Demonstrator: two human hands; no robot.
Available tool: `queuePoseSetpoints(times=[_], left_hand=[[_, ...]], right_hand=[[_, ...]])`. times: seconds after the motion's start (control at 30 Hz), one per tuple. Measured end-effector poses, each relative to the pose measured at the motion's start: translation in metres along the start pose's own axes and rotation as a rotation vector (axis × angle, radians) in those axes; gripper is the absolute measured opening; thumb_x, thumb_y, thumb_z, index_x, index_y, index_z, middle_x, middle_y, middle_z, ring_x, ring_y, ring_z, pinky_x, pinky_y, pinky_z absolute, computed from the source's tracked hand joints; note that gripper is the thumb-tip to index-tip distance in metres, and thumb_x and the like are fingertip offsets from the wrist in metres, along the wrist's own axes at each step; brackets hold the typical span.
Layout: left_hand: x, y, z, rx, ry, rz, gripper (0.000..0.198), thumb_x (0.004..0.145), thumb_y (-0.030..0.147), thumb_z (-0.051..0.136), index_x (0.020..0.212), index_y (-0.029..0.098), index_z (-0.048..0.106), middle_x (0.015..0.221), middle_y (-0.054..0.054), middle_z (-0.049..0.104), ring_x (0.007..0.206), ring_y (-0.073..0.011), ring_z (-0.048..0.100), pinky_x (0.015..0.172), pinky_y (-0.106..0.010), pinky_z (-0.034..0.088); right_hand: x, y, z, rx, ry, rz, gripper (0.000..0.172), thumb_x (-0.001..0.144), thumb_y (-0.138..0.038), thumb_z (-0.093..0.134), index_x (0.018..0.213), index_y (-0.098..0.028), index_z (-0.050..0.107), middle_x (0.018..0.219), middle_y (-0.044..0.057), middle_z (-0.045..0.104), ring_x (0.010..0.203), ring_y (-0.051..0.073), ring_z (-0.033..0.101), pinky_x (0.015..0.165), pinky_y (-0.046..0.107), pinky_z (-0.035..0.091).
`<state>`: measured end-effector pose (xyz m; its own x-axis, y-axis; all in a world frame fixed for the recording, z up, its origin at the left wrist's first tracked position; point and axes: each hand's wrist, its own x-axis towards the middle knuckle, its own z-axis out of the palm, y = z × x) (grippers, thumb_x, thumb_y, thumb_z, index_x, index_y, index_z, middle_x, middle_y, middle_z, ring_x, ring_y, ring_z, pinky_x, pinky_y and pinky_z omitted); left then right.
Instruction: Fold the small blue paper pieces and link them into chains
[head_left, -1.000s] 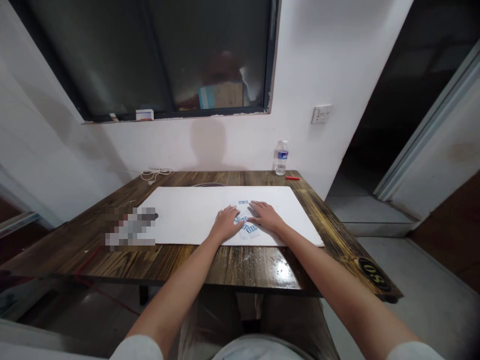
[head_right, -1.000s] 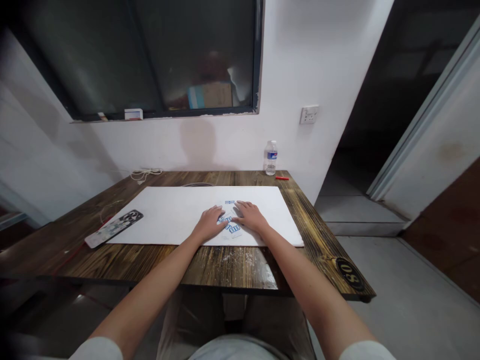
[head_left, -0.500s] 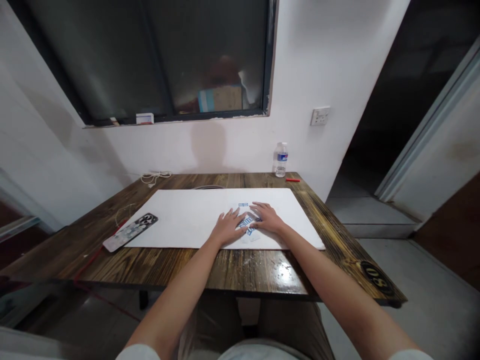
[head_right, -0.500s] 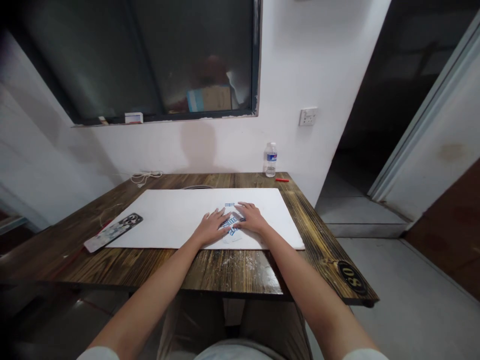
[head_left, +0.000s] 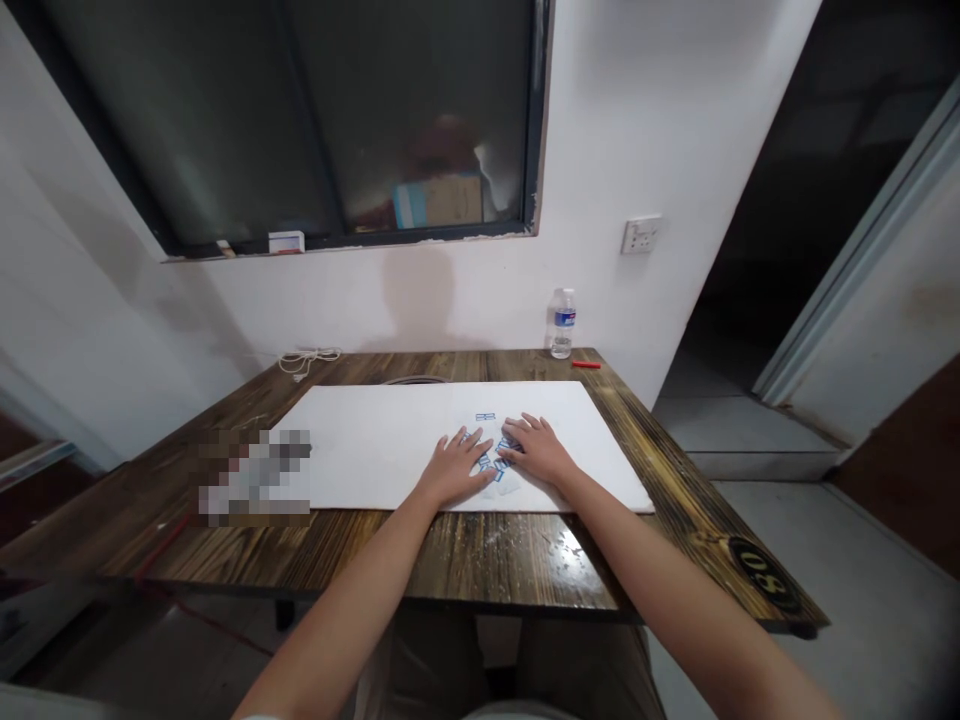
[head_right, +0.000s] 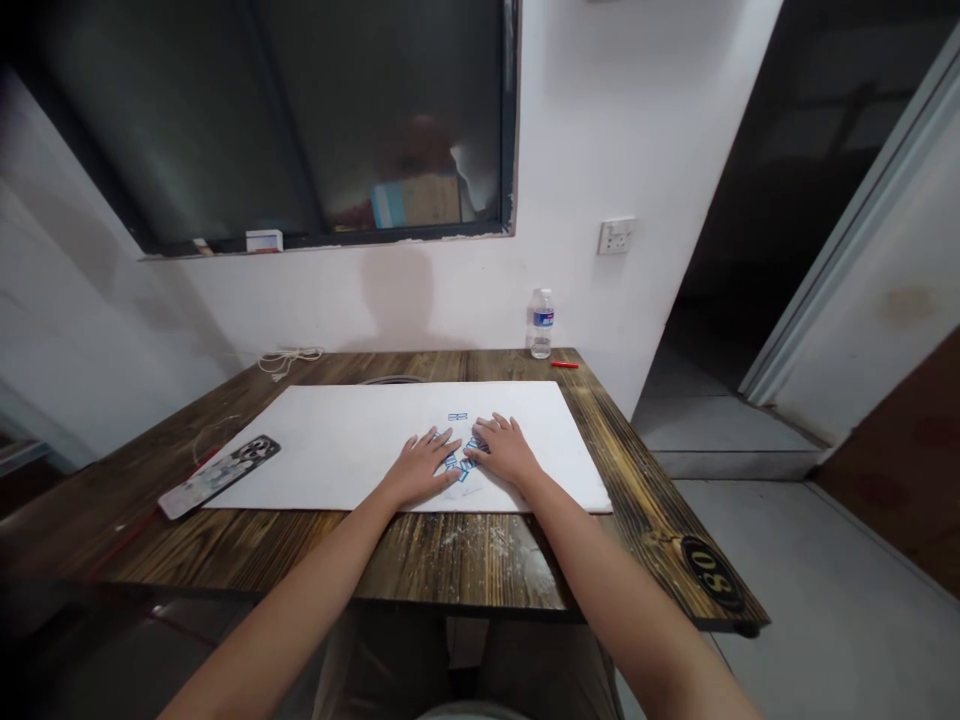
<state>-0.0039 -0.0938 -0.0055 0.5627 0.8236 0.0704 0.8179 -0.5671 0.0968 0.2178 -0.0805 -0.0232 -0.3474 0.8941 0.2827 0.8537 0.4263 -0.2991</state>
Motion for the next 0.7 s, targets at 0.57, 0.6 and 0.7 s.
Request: queuePoseSetpoints(times=[0.57,0.6,0.7], left_hand=[[-0.0024,0.0012,-0.0017,-0.051,-0.013,-0.064,0.074,0.081,0.073,0.046,0.147,0.043,0.032,0.163,-0.003,0.006,0.147,-0.0422,0.003,0.111,-0.068,0.009],[-0.0026,0.0010,-0.0014,-0.052,-0.005,-0.068,0.076,0.082,0.072,0.046,0.149,0.040,0.029,0.163,-0.003,0.007,0.147,-0.0406,0.004,0.112,-0.067,0.008],[-0.0028,0.0003,-0.0003,-0.058,-0.005,-0.059,0.079,0.086,0.069,0.041,0.153,0.031,0.024,0.161,-0.006,0.019,0.148,-0.0338,0.010,0.115,-0.063,0.006]], right_hand=[[-0.0042,-0.0063,-0.0018,-0.062,-0.080,0.062,0.061,0.087,-0.066,0.050,0.142,-0.039,0.046,0.158,0.007,0.028,0.146,0.036,0.015,0.112,0.061,0.007],[-0.0041,-0.0066,-0.0012,-0.062,-0.075,0.071,0.064,0.087,-0.065,0.049,0.144,-0.035,0.043,0.157,0.008,0.030,0.145,0.036,0.016,0.113,0.061,0.007],[-0.0035,-0.0069,0.0004,-0.055,-0.051,0.084,0.064,0.091,-0.058,0.047,0.145,-0.024,0.042,0.153,0.010,0.038,0.144,0.032,0.021,0.114,0.058,0.008]])
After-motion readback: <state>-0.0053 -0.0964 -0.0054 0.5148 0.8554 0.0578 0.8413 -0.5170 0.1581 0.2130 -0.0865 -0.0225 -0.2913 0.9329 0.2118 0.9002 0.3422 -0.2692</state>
